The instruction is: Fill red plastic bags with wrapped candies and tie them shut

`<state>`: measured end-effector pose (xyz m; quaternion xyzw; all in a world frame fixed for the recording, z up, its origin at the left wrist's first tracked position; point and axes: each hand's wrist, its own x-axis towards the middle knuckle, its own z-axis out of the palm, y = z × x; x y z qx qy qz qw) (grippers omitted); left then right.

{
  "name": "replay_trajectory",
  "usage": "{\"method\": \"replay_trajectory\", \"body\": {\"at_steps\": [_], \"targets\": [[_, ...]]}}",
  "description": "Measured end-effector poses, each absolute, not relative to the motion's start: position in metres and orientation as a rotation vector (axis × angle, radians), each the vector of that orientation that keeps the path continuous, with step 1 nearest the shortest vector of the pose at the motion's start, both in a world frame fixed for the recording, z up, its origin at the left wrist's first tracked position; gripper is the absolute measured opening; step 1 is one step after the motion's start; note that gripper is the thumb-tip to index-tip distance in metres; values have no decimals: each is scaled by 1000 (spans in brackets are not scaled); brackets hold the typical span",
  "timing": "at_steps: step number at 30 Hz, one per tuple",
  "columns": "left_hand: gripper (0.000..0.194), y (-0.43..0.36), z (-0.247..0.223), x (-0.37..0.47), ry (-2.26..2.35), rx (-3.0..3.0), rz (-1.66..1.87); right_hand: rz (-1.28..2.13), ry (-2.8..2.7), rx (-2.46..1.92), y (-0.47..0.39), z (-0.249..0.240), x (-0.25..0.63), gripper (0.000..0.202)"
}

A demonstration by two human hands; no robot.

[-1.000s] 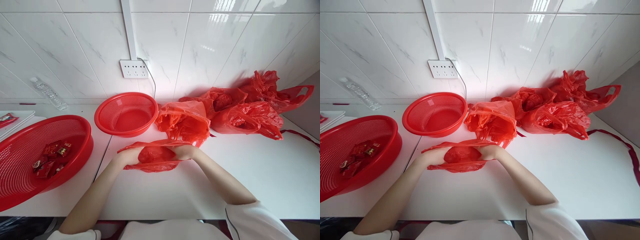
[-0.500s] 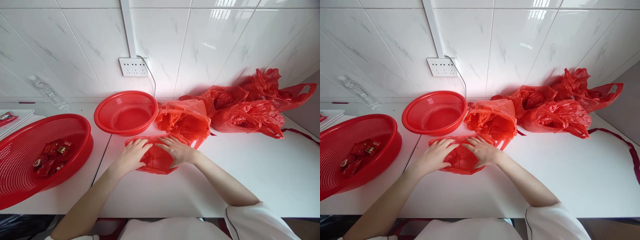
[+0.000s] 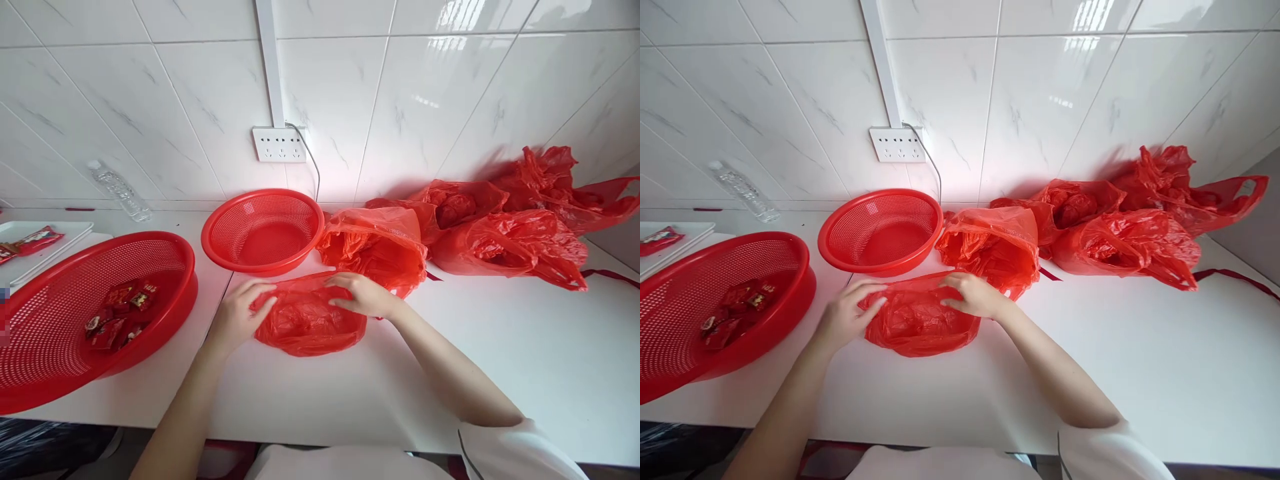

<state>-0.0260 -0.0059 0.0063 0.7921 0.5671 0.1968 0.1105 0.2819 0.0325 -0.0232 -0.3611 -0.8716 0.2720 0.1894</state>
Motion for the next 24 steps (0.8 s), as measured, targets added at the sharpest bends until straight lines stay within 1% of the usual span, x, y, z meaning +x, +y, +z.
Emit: {"method": "replay_trajectory", "body": {"at_steps": [1, 2, 5, 7, 9, 15, 19, 24], "targets": [[35, -7, 12, -31, 1859, 2341, 666, 711, -2367, -1014, 31, -15, 276, 38], [36, -6, 16, -37, 2107, 2306, 738, 661, -2293, -1044, 31, -8, 268, 37], [48, 4, 21, -55, 2858, 1867, 792, 545, -2178, -1269, 39, 5, 234, 52], [54, 12, 17, -65, 3039, 1563, 678, 465, -2188, -1467, 50, 6, 209, 62], [54, 16, 9, -71, 3041, 1490, 583, 408, -2224, -1626, 61, 3, 187, 65], [53, 9, -10, -76, 3071, 1744, 656, 349, -2083, -1825, 76, -10, 159, 45], [53, 6, -11, -80, 3023, 1836, 632, 347, -2029, -1756, 75, -3, 171, 44], [50, 7, -15, -84, 2992, 1918, 616, 470, -1919, -1519, 56, 25, 195, 36]]}}
